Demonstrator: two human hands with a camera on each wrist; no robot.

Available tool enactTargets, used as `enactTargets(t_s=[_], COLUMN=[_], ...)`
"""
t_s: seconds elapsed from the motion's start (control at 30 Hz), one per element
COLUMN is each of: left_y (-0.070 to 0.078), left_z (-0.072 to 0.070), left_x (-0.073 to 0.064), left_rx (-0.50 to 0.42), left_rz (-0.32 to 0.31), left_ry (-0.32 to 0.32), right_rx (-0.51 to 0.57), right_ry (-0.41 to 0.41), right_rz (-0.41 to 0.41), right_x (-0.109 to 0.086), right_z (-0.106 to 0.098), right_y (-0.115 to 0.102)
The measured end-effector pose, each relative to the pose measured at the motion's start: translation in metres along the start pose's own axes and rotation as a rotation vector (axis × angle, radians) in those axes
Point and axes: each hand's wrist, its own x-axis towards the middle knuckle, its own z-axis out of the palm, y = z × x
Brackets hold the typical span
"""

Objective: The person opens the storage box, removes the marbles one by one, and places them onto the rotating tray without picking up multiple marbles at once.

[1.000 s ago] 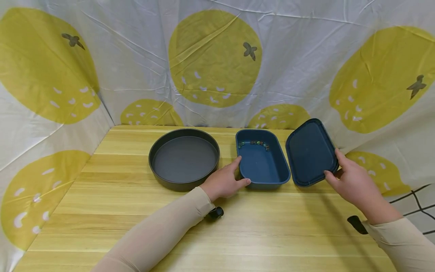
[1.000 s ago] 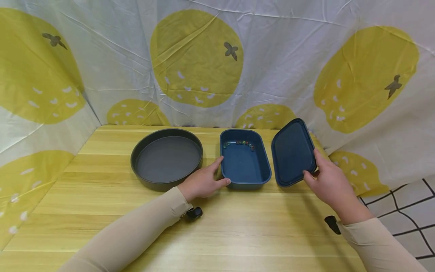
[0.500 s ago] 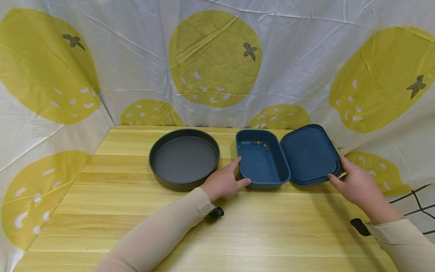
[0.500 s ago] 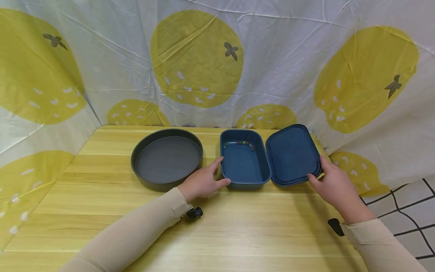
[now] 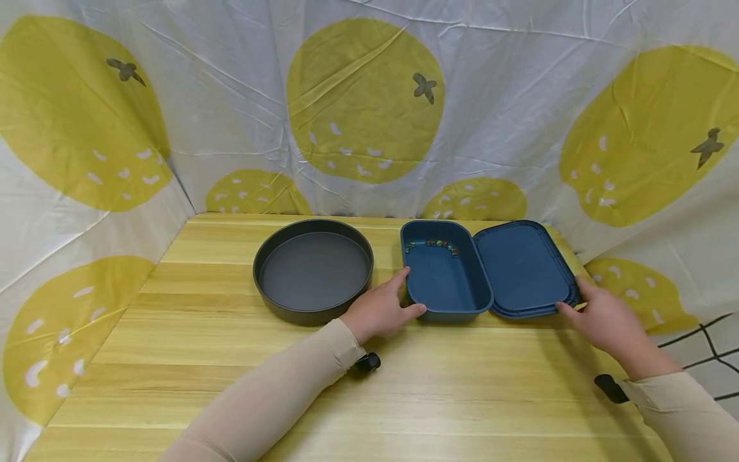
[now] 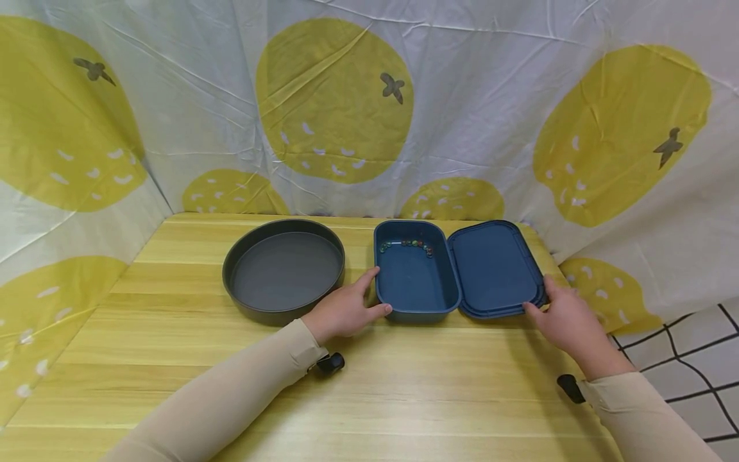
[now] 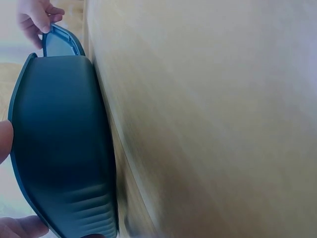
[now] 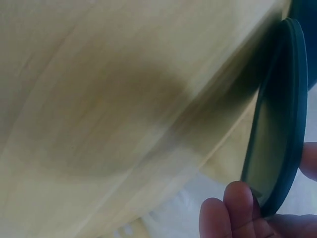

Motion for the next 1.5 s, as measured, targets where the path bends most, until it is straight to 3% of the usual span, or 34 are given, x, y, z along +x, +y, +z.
enactTargets(t_s=[0.43, 1.07, 1.5], left_y=[0.0, 0.001, 0.0], left_z=[0.003, 0.002, 0.002], left_x=[0.002, 0.002, 0.001], left_rx=[0.009, 0.015, 0.022], left_rz=[0.003, -0.004, -0.006], left_ry=[0.001, 0.0, 0.002], right_rx=[-0.029, -0.043, -0.029], right_ry=[-0.1, -0.179, -0.088], right_rz=[0.03, 0.027, -0.025], right_x=[0.004, 0.007, 0.012], right_z=[0.006, 0.008, 0.007], right_y=[0.007, 0.009, -0.013])
